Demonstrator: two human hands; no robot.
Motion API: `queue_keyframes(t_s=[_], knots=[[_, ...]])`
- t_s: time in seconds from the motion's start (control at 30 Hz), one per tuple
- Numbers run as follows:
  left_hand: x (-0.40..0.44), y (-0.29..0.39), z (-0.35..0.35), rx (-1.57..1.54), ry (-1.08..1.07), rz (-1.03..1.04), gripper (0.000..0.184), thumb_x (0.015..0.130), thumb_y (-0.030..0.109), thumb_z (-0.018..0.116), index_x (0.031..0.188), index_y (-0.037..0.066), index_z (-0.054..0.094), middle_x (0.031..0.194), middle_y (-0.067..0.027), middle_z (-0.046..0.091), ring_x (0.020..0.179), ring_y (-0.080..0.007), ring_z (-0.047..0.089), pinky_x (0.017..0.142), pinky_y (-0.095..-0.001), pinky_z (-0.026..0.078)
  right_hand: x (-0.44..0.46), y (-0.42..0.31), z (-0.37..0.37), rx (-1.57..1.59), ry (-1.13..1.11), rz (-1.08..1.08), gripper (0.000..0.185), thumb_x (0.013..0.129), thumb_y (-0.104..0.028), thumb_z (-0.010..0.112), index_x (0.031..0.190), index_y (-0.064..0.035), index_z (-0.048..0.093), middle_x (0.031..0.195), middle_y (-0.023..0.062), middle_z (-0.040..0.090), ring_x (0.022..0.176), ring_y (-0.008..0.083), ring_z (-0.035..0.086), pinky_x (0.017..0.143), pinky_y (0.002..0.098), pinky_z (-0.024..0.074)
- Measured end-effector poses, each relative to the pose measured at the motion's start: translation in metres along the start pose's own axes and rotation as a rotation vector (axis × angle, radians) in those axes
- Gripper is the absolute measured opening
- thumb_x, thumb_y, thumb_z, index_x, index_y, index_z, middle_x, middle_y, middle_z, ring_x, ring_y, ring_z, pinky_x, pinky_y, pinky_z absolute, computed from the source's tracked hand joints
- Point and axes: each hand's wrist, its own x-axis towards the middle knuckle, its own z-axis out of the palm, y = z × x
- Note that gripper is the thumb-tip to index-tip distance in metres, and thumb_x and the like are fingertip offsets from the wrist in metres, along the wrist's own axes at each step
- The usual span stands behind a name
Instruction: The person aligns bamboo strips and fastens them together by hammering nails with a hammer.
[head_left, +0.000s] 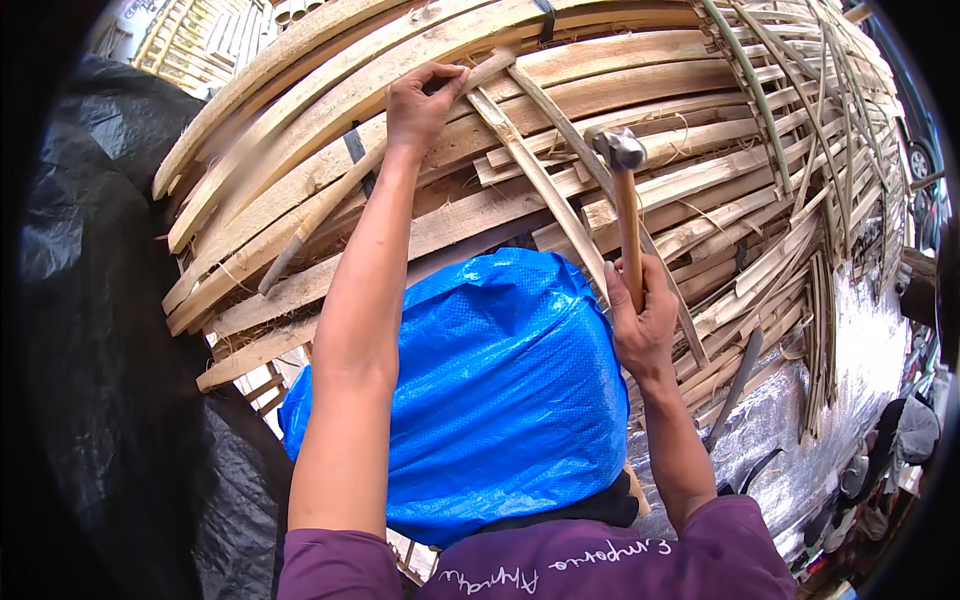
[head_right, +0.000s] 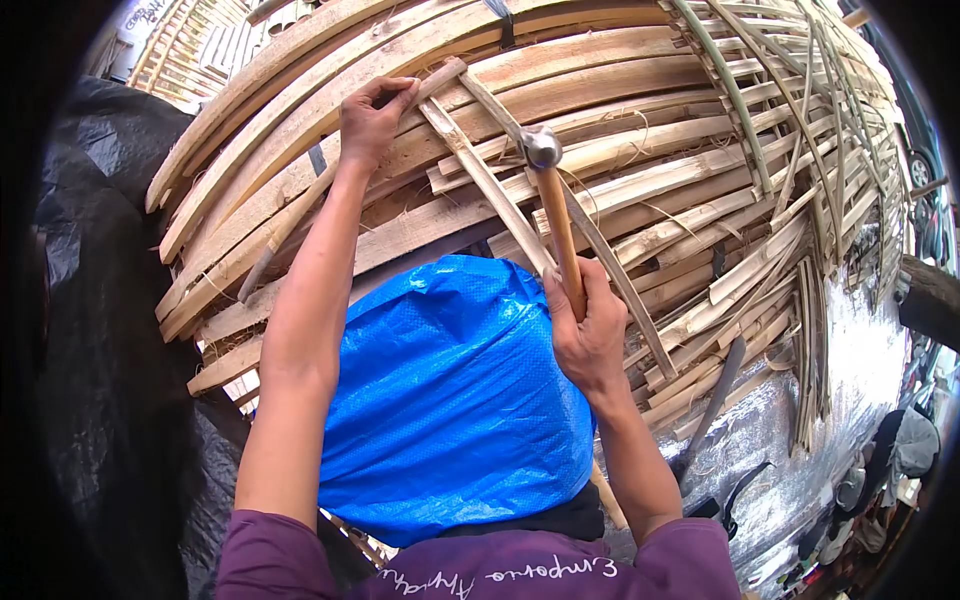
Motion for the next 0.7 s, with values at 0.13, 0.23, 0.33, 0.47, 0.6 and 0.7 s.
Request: queue_keyframes(t_s=[0.13, 0.23, 0.33, 0.47, 0.6, 0.7], knots=[[-0.004, 0.004, 0.002, 0.030, 0.018, 0.018, 0.012, 0.086, 0.015, 0.080, 0.096, 0.008, 0.079, 0.090, -0.0058, 0.078, 0.082, -0.0116, 0.072, 0.076, -0.0260, 0.057, 0.051, -0.017, 0.020, -0.044, -0.108, -0.050, 0.022, 0.097, -0.018, 0.065, 0.108, 0.0009, 0.059, 0.065, 0.0179, 0.060, 0.058, 0.0294, 0.063, 0.055, 0.0404, 0.0467], [-0.004, 0.002, 0.002, 0.071, 0.036, 0.054, 0.011, 0.085, 0.015, 0.081, 0.094, 0.009, 0.079, 0.091, -0.0071, 0.078, 0.083, -0.0142, 0.074, 0.078, -0.0274, 0.058, 0.081, -0.018, 0.033, -0.073, -0.182, -0.103, 0.020, 0.096, -0.015, 0.064, 0.107, 0.0005, 0.060, 0.071, 0.0232, 0.064, 0.066, 0.0389, 0.067, 0.059, 0.0451, 0.0487], [-0.006, 0.001, 0.005, 0.023, 0.014, 0.140, 0.031, 0.087, 0.016, 0.080, 0.116, 0.008, 0.072, 0.101, -0.0074, 0.077, 0.095, -0.0128, 0.072, 0.083, -0.0268, 0.058, 0.105, -0.017, 0.049, -0.087, -0.226, -0.127, 0.021, 0.097, -0.018, 0.061, 0.106, 0.0010, 0.059, 0.074, 0.0264, 0.065, 0.071, 0.0443, 0.066, 0.063, 0.0499, 0.0490], [-0.009, 0.007, 0.003, 0.129, 0.040, 0.110, 0.056, 0.084, 0.024, 0.082, 0.134, 0.017, 0.059, 0.101, -0.0096, 0.077, 0.099, -0.0181, 0.074, 0.085, -0.0301, 0.059, 0.131, -0.011, 0.066, -0.161, -0.271, -0.138, 0.027, 0.098, -0.024, 0.058, 0.104, 0.0029, 0.058, 0.078, 0.0304, 0.065, 0.077, 0.0494, 0.065, 0.069, 0.0546, 0.0490], [-0.011, 0.008, 0.005, 0.139, 0.076, 0.107, 0.052, 0.085, 0.025, 0.081, 0.132, 0.017, 0.061, 0.099, -0.0122, 0.077, 0.093, -0.0180, 0.075, 0.081, -0.0308, 0.060, 0.138, -0.020, 0.067, -0.153, -0.294, -0.110, 0.029, 0.099, -0.025, 0.058, 0.104, 0.0035, 0.058, 0.080, 0.0320, 0.064, 0.078, 0.0497, 0.065, 0.070, 0.0545, 0.0489], [-0.010, 0.009, 0.005, 0.116, 0.065, 0.048, 0.051, 0.085, 0.024, 0.082, 0.131, 0.016, 0.061, 0.098, -0.0121, 0.077, 0.092, -0.0174, 0.075, 0.079, -0.0304, 0.061, 0.137, -0.021, 0.070, -0.124, -0.279, -0.147, 0.028, 0.099, -0.024, 0.057, 0.104, 0.0037, 0.058, 0.076, 0.0309, 0.064, 0.075, 0.0490, 0.065, 0.067, 0.0535, 0.0492]])
